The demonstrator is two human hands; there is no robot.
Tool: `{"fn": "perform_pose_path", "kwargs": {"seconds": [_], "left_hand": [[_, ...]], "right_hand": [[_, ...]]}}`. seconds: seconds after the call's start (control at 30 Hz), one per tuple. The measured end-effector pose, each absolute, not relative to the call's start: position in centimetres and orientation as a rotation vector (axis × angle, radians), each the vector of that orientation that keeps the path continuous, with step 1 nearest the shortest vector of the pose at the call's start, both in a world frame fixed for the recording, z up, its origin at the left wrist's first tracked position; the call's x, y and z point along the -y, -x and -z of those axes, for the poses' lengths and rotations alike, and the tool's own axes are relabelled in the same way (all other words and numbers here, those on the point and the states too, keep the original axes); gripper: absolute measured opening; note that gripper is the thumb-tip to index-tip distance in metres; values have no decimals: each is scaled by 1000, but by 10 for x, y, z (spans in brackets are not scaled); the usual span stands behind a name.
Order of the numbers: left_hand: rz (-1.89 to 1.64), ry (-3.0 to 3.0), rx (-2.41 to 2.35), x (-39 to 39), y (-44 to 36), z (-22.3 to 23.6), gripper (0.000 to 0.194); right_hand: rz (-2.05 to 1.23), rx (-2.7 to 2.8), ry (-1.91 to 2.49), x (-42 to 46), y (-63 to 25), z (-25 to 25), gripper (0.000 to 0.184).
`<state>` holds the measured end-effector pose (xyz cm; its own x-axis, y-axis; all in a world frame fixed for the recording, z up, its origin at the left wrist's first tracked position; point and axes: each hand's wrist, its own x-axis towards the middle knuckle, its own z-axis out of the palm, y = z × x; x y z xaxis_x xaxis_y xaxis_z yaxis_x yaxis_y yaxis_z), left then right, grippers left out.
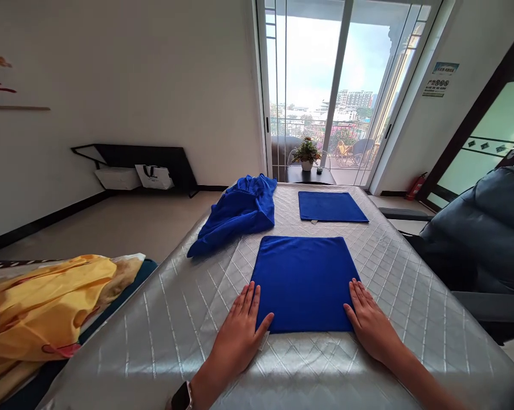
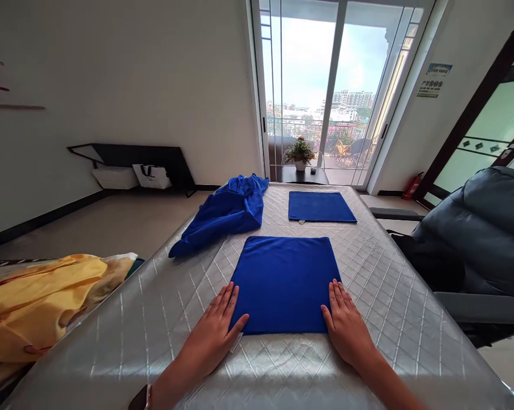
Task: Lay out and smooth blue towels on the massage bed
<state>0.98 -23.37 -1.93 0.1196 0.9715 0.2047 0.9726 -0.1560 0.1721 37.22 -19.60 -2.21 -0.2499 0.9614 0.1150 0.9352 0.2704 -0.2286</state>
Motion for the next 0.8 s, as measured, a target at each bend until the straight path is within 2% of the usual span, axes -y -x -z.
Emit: {"fn": "perform_pose_path", "kwargs": {"seconds": [0.17, 0.33, 0.63, 0.8], "left_hand": [[421, 2368, 2072, 236, -9, 17, 80], [388, 2387, 2129, 236, -12, 9, 80], [381, 2351, 2109, 232, -3, 22, 80], [408, 2323, 2047, 202, -31, -6, 81]], "right_hand": [[-242, 2297, 1843, 181, -368, -1, 77], [-201, 2359, 1892, 123, -347, -27, 73], [-181, 2327, 2003, 79, -341, 8, 73], [-236, 2302, 1990, 77, -351, 13, 72]]}}
